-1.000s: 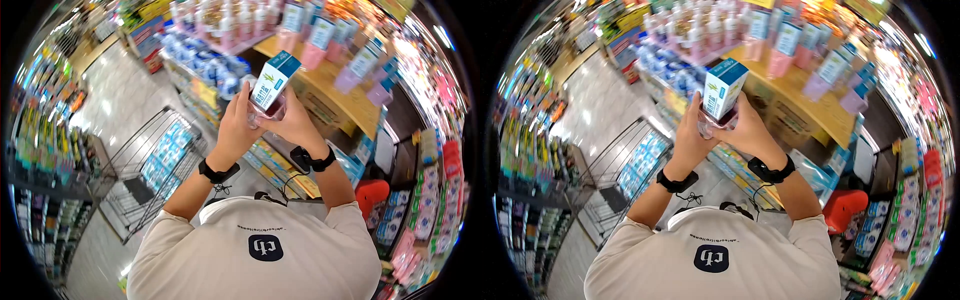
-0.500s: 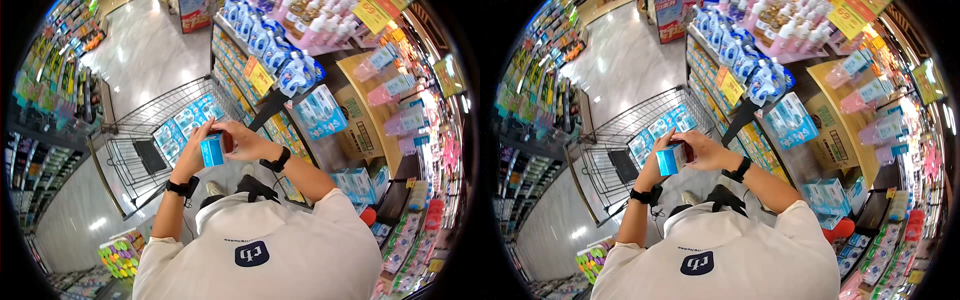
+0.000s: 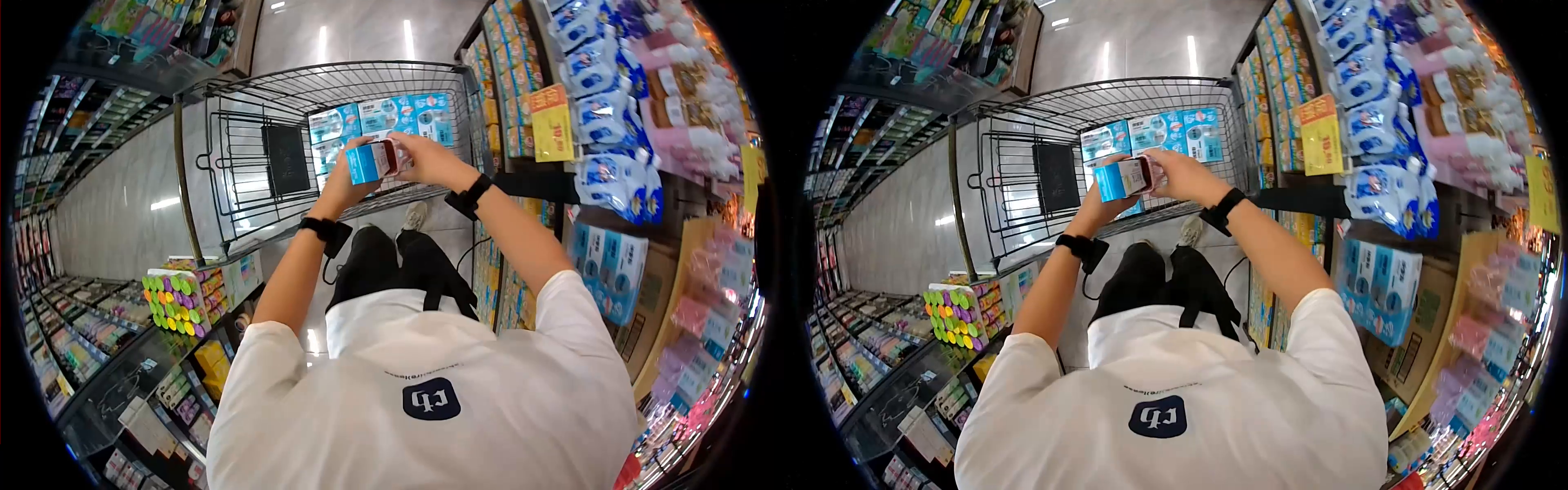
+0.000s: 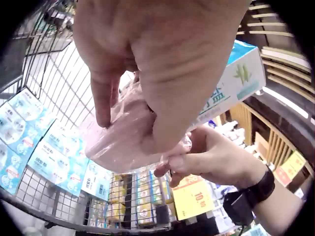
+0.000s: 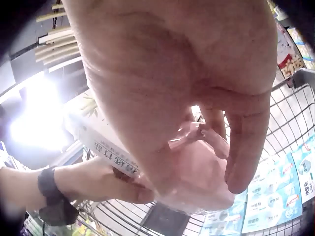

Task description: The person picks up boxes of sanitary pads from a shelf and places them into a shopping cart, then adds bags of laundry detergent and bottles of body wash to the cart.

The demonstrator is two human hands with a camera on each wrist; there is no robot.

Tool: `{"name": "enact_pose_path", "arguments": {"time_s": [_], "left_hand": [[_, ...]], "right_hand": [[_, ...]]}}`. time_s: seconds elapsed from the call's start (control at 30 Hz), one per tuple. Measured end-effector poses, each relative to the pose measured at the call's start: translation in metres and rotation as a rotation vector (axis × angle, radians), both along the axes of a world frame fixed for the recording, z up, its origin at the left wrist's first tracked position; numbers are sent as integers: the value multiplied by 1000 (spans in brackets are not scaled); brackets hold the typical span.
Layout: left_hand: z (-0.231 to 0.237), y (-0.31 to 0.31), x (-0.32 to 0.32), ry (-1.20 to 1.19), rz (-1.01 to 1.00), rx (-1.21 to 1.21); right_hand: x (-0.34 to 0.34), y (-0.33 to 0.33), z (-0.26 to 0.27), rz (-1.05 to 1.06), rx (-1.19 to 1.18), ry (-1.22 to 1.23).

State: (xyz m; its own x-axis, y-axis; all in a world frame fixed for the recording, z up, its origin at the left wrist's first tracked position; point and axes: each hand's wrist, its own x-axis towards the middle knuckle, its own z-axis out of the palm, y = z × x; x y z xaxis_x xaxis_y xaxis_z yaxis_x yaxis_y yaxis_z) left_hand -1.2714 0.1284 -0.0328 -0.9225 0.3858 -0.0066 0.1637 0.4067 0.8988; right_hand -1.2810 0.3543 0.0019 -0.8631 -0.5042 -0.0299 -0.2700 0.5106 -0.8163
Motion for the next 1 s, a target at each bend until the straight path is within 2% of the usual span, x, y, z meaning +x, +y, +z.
{"name": "enact_pose_path", "arguments": {"time_s": [0.03, 0.1, 0.13, 0.2, 0.27, 0.3, 0.33, 0.37, 0.4, 0.47, 0.5, 0.63, 0.73, 0.77, 0.8, 0.87, 0.9, 0.93, 1.0], "left_hand": [[-15, 1, -10, -12, 10, -4], [-50, 3, -27, -249, -111, 72], [-53, 5, -36, -203, -186, -31], [-115, 5, -42, -311, -189, 95], [-159, 0, -43, -411, -209, 88], [-181, 0, -40, -429, -208, 30], [-190, 2, -37, -447, -210, -26], [-186, 0, -45, -547, -347, -4], [-208, -1, -39, -574, -346, 5], [-271, -7, -26, -314, -410, -124], [-291, -10, -20, -269, -398, -130], [-299, -15, -22, -349, -423, -79], [-298, -18, -19, -343, -386, -41], [-292, -19, -19, -307, -359, -85], [-288, -21, -21, -305, -361, -86], [-259, -19, -33, -883, -186, -34], [-274, -23, -27, -775, -210, -79], [-278, -26, -30, -777, -209, -74], [-282, -33, -34, -867, -321, -221]], "right_hand": [[-12, -1, -16, 13, 51, -56], [-38, -3, -51, 61, 154, -259], [-47, -2, -76, 72, 153, -284], [-62, 4, -144, 236, 128, -566], [-69, -2, -185, 299, 102, -565], [-70, -4, -205, 323, 193, -715], [-71, -5, -224, 349, 288, -864], [-70, -8, -246, 331, 242, -996], [-69, -8, -264, 336, 243, -1023], [-65, -12, -282, 290, 279, -1088], [-62, -12, -287, 305, 322, -1084], [-52, -15, -304, 397, 490, -1019], [-51, -10, -306, 484, 350, -867], [-51, -6, -303, 465, 240, -873], [-53, -7, -303, 463, 239, -872], [-51, -2, -321, 505, 340, -815], [-49, -1, -333, 457, 383, -869], [-51, 0, -326, 458, 387, -871], [-57, -2, -305, 370, 366, -901]]}}
